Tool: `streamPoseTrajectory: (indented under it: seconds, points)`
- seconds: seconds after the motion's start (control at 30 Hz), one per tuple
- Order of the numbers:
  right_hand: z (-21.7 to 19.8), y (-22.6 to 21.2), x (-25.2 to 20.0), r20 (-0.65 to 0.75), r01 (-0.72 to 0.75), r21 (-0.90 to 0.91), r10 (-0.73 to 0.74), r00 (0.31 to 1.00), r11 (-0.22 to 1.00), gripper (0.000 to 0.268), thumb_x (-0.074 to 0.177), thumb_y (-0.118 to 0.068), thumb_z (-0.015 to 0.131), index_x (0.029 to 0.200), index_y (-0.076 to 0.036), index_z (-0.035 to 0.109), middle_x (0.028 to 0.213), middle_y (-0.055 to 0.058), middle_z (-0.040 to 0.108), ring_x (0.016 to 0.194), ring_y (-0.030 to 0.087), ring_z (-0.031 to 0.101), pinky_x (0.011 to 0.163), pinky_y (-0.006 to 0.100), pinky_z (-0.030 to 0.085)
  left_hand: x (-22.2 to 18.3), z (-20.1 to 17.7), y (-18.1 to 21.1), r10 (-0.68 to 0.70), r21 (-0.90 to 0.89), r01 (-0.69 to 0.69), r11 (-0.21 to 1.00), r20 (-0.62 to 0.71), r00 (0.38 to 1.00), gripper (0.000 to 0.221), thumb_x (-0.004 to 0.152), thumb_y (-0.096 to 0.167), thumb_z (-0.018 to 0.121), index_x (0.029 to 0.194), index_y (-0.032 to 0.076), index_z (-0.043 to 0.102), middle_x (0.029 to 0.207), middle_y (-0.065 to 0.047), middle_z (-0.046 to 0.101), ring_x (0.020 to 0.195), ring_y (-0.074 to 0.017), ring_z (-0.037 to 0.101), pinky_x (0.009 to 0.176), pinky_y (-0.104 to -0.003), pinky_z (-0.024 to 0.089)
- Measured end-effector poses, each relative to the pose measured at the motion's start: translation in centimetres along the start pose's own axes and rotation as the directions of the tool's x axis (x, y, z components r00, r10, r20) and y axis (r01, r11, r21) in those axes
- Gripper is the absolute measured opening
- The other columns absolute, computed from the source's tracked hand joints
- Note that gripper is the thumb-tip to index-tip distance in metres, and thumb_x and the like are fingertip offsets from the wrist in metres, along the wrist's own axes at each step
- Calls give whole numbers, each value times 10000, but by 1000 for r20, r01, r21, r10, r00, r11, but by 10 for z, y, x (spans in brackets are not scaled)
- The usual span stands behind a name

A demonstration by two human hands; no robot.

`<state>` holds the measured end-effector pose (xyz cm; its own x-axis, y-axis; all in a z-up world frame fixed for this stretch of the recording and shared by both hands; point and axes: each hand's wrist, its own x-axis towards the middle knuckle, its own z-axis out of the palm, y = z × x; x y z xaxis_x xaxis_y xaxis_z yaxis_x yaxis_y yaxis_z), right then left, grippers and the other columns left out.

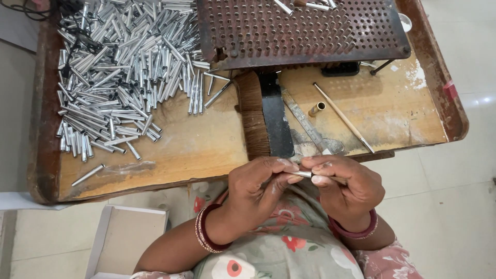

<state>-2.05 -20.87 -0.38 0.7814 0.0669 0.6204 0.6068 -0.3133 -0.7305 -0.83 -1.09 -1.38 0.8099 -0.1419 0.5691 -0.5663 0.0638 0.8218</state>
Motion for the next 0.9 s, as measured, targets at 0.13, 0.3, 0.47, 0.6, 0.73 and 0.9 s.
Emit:
streamPoseTrajectory:
  seconds: [0.13,0.3,0.47,0.6,0.73,0.9]
  points:
    - [0,0,0,14,-13,99,12,1000,995,105,1009,-48,677,1024,30,609,1026,192,754,960,200,766,868,306,632,-1,1,1,-48,-75,48,996,3,999,119,977,-47,701,1091,-28,671,1024,-128,750,916,-213,772,815,-282,612]
    - [4,-5,3,0,78,-53,-78,997,996,101,989,-46,690,1005,24,618,990,181,758,917,193,764,818,283,624,-1,0,-1,-75,-115,75,990,10,997,98,979,-28,704,1073,-41,676,1015,-117,745,932,-157,752,814,-270,608]
    - [4,6,-3,-14,-9,106,10,1000,994,100,1026,-64,670,1032,17,612,1009,183,752,932,202,756,812,292,626,-4,0,-5,-151,-193,152,969,21,988,84,988,-19,703,1064,-44,677,998,-106,747,921,-131,735,809,-260,603]
    - [3,16,-6,3,-164,457,183,983,874,128,1068,-90,655,1074,28,606,1040,200,728,916,211,736,816,343,635,-4,1,-6,-190,-255,184,949,2,982,81,989,-16,713,1058,-44,683,1003,-107,752,915,-135,722,817,-259,596]
    - [8,17,-7,28,-168,514,179,983,841,154,1068,-107,657,1079,37,606,1046,211,728,909,207,727,821,346,625,-2,0,-2,-162,-243,155,958,-6,987,84,992,-15,704,1066,-46,679,1020,-113,745,933,-148,737,826,-267,605]
    - [10,16,-10,34,-164,505,171,985,847,175,1071,-131,673,1066,29,603,1050,199,729,911,197,722,812,328,620,-2,-2,2,-134,-296,140,945,41,990,65,1034,-22,654,1094,-48,661,1045,-117,741,992,-182,770,870,-286,624]
